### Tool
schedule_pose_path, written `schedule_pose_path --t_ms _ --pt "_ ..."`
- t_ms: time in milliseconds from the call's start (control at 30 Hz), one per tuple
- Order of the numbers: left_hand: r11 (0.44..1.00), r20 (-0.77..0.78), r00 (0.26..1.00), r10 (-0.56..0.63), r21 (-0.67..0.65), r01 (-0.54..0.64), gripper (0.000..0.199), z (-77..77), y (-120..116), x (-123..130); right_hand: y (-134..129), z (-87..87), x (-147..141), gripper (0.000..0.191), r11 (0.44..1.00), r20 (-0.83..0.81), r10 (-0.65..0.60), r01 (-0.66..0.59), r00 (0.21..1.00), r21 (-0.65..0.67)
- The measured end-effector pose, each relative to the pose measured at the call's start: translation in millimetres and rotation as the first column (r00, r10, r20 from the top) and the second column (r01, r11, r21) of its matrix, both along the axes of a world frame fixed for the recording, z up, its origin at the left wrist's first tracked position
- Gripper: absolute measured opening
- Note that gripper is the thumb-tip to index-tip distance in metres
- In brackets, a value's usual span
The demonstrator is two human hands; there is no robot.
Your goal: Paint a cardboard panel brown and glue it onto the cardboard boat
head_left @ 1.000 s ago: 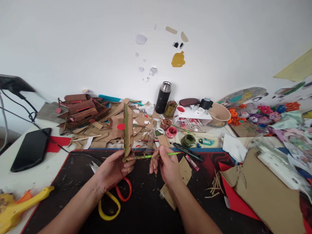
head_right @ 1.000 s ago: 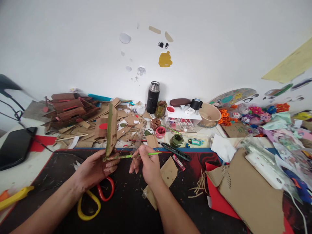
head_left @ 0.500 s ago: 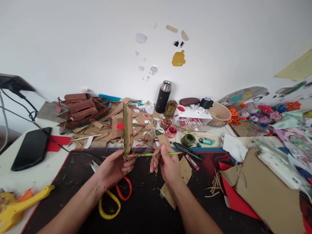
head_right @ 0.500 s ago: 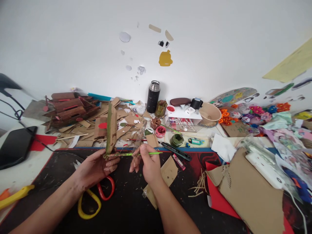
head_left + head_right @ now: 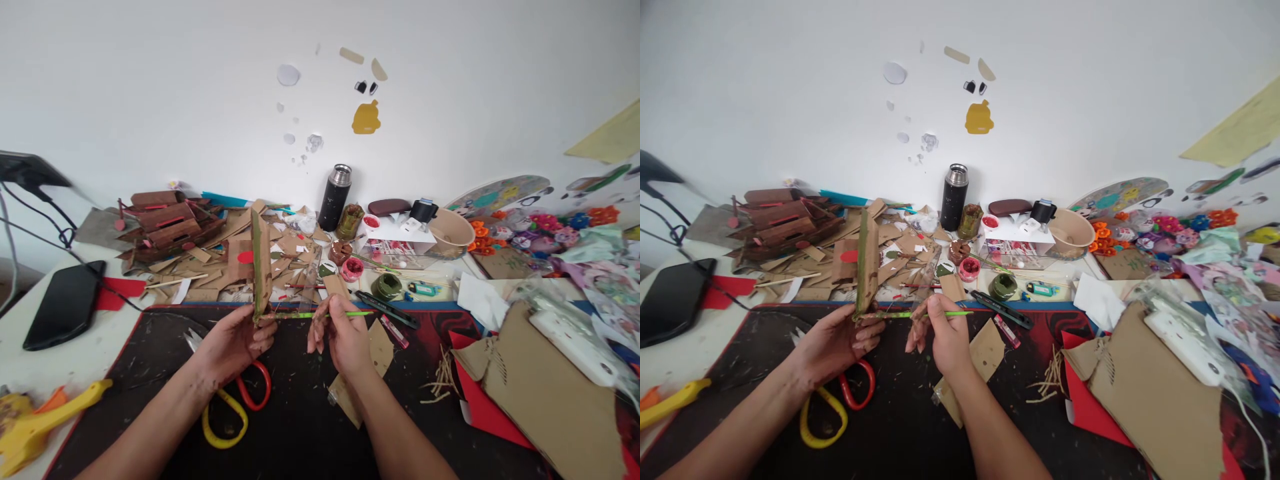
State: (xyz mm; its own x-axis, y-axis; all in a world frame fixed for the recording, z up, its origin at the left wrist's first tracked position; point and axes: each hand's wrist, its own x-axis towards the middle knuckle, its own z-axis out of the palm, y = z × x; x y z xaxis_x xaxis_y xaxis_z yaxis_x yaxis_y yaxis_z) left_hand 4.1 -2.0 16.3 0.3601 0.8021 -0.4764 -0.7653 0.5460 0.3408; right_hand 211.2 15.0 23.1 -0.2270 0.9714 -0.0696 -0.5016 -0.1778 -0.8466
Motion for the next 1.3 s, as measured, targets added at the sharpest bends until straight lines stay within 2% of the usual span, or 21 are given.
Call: schedule_pose_path --t_ms 233,433,967,1300 --pt "1.000 -0.019 1.000 0.002 0.010 -0.002 0.021 -0.9 -0.3 -0.6 -1.2 -2.9 -1.3 0.051 0.999 0.019 0.037 -0.037 0.999 0.002" --pt "1.000 -0.006 1.000 0.005 0.000 -0.005 0.019 -0.7 -1.2 -1.4 -0.8 -1.6 -0.6 0.050 1.000 0.018 0.008 -0.008 1.000 -0.007" --pt "1.000 -0.020 1.000 0.003 -0.004 -0.003 0.017 -1.5 -1.7 -1.3 -1.1 -3.5 -1.5 0.052 0.999 0.043 0.031 -0.030 0.999 -0.015" --pt "1.000 0.000 1.000 -0.011 0.013 0.011 0.025 -0.4 -1.0 -0.1 -0.3 3.4 0.6 0.048 1.000 -0.006 -0.018 0.018 1.000 0.011"
